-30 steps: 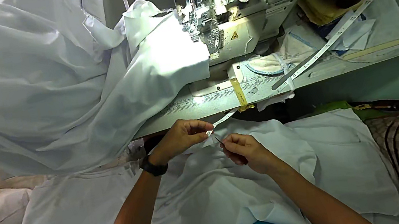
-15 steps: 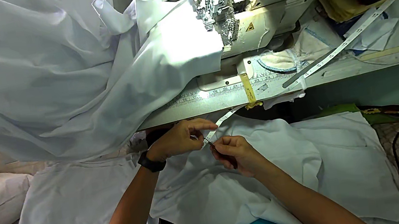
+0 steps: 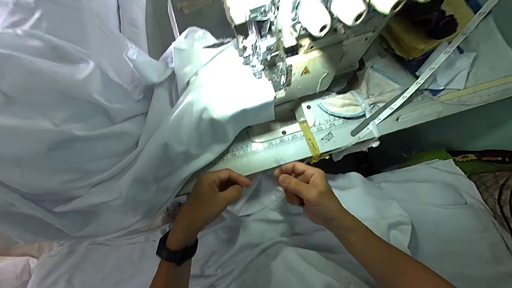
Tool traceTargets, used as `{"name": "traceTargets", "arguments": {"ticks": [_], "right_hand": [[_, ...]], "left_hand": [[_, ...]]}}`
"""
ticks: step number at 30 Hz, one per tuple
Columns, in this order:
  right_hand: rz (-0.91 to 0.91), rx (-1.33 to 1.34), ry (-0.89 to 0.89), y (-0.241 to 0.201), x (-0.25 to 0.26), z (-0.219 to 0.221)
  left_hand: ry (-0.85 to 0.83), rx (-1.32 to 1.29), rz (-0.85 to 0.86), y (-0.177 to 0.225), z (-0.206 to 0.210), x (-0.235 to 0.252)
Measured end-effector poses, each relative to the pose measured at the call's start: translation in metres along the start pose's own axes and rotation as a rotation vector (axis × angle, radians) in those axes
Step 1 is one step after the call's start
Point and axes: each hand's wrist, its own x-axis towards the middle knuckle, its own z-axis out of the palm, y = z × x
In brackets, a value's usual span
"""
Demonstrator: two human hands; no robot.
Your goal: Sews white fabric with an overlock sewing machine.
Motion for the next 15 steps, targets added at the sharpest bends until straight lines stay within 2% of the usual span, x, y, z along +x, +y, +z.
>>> {"name": "traceTargets", "arguments": {"ticks": [2, 4, 7, 9, 11, 15], "right_hand": [[-0.279, -0.16, 0.149, -0.004, 0.023, 0.001], [-0.538, -0.303, 0.269, -0.004, 0.05, 0.001], [-0.712, -0.403, 0.283, -0.005, 0.084, 0.001], [-0.729, -0.392, 0.201, -0.005, 0.098, 0.0], [-0.659, -0.362, 0.123, -0.006, 0.101, 0.0], [-0.488, -0.322, 0.084, -0.013, 0.075, 0.007]], "left_hand": [[0.168, -0.016, 0.146, 0.012, 0.003, -0.002], [0.304, 0.009, 0.38, 0.022, 0.005, 0.004], [0.431, 0.07, 0.628, 0.047, 0.0, 0.022], [0.473, 0.086, 0.7, 0.061, -0.003, 0.037], [0.467, 0.126, 0.708, 0.068, -0.005, 0.052], [0.461, 0.267, 0.569, 0.069, 0.0, 0.079]]}}
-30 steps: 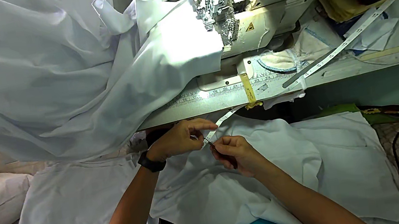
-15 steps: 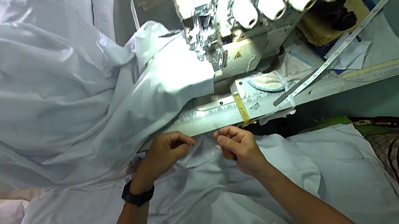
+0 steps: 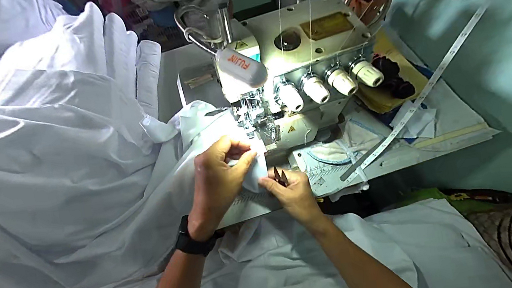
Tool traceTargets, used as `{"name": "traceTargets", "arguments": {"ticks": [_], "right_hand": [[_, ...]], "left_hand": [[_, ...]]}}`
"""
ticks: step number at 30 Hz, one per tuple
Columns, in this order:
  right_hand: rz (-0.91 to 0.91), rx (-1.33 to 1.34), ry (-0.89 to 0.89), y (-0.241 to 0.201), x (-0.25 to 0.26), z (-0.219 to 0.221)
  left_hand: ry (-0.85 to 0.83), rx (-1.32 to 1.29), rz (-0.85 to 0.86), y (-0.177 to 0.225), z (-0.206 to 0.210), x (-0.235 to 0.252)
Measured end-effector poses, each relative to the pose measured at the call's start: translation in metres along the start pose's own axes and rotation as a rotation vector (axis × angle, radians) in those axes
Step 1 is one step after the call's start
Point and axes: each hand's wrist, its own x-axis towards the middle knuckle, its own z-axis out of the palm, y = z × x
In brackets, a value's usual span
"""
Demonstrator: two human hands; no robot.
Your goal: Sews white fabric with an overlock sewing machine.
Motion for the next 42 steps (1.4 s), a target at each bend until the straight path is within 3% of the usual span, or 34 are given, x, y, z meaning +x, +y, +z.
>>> {"name": "traceTargets", "arguments": {"ticks": [6, 11, 14, 18, 20, 25, 29, 32, 36, 40, 42], "right_hand": [[0.007, 0.097, 0.028, -0.012, -0.023, 0.006], [0.085, 0.162, 0.113, -0.021, -0.03, 0.01], [0.068, 0.153, 0.122, -0.026, -0.032, 0.011], [-0.028, 0.054, 0.114, -0.028, -0.036, 0.008], [-0.087, -0.011, 0.106, -0.029, -0.033, 0.007], [-0.189, -0.07, 0.113, -0.026, 0.002, 0.011], [-0.333, -0.212, 0.19, -0.02, 0.034, 0.016], [-0.461, -0.435, 0.302, -0.013, 0.043, 0.019], [-0.43, -0.325, 0.223, -0.001, 0.013, 0.017], [-0.408, -0.531, 0.149, 0.041, -0.019, 0.011], [-0.318, -0.396, 0.073, 0.03, -0.017, 0.006]], "left_hand": [[0.006, 0.158, -0.149, 0.006, 0.008, 0.009], [0.047, 0.196, -0.139, 0.008, 0.014, 0.007], [0.077, 0.272, -0.08, 0.007, 0.017, 0.004], [0.093, 0.659, 0.223, 0.004, 0.026, -0.019], [0.096, 0.742, 0.264, 0.001, 0.03, -0.027], [-0.092, 0.456, 0.142, -0.013, 0.005, -0.007], [-0.206, 0.39, 0.123, -0.029, -0.013, 0.024], [-0.192, 0.399, 0.12, -0.037, -0.014, 0.04], [-0.167, 0.4, 0.062, -0.053, -0.013, 0.069], [-0.103, 0.365, -0.118, -0.059, -0.016, 0.095], [-0.009, 0.284, -0.26, -0.058, -0.017, 0.095]]}}
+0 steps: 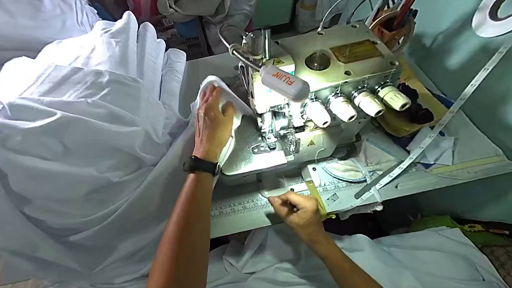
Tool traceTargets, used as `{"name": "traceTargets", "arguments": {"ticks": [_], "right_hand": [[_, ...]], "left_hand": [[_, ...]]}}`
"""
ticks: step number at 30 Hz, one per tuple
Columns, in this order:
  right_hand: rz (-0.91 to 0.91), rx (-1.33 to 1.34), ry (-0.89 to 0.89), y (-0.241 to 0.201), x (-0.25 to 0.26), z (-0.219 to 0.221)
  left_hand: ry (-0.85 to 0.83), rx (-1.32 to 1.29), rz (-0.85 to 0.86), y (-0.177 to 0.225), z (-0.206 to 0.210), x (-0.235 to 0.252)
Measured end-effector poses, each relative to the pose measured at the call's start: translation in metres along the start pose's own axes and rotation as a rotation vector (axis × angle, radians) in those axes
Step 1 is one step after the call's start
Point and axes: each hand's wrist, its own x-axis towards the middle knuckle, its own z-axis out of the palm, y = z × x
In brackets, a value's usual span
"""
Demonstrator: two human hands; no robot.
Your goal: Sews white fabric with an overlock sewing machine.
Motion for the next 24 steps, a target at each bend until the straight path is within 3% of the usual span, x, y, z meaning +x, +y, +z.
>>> {"name": "traceTargets", "arguments": {"ticks": [2, 5, 9, 13, 17, 21, 24], "right_hand": [[0.079, 0.153, -0.051, -0.01, 0.018, -0.014], [-0.009, -0.091, -0.122, -0.028, 0.049, -0.037], [-0.234, -0.547, -0.18, -0.057, 0.086, -0.037], [-0.258, -0.797, -0.274, -0.085, 0.104, -0.015], [-0.291, -0.56, -0.241, -0.078, 0.1, -0.014], [-0.284, -0.241, -0.216, -0.057, 0.065, -0.025], [-0.257, -0.21, -0.195, -0.037, 0.033, -0.012]], "left_hand": [[0.022, -0.093, -0.188, 0.005, -0.006, -0.016], [0.003, -0.221, -0.34, 0.009, -0.011, -0.068], [0.02, -0.241, -0.308, 0.015, -0.001, -0.134], [0.145, -0.086, -0.258, 0.016, 0.015, -0.153], [0.217, -0.048, -0.09, 0.007, 0.004, -0.183], [0.124, -0.409, 0.095, -0.008, -0.014, -0.246], [0.114, -0.622, 0.164, -0.023, -0.011, -0.278]]}}
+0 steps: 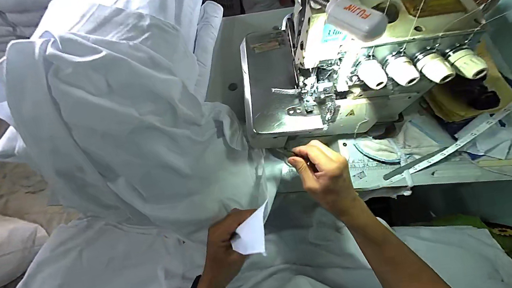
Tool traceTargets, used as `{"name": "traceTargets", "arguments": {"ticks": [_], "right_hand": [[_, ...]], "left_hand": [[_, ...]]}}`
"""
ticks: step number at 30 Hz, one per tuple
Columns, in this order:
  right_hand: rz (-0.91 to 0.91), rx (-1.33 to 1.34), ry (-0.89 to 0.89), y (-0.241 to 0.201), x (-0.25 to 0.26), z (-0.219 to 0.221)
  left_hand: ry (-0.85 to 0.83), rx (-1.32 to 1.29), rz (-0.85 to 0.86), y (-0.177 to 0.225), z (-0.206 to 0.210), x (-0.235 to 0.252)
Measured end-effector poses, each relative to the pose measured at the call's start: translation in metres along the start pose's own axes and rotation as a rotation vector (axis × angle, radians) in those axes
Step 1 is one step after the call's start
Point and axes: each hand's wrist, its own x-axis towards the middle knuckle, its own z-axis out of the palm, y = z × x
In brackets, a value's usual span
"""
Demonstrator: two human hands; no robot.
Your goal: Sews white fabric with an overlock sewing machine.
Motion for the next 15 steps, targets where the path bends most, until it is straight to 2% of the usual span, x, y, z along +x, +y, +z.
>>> {"name": "traceTargets", "arguments": {"ticks": [5, 8, 11, 13, 15], "right_hand": [[0.012, -0.193, -0.002, 0.005, -0.024, 0.027], [-0.005, -0.168, -0.003, 0.009, -0.032, 0.044], [-0.024, 0.006, -0.02, 0.005, -0.034, 0.05], [0.046, 0.114, -0.069, -0.001, -0.029, 0.038], [0.128, 0.153, -0.113, -0.008, -0.019, 0.02]], "left_hand": [[0.012, -0.073, -0.011, -0.002, 0.002, -0.015], [-0.042, -0.086, 0.0, -0.006, 0.005, -0.015], [-0.211, -0.067, -0.047, -0.003, -0.005, -0.021], [-0.407, -0.066, -0.09, 0.004, -0.019, -0.025], [-0.533, -0.079, -0.142, 0.012, -0.033, -0.026]]}}
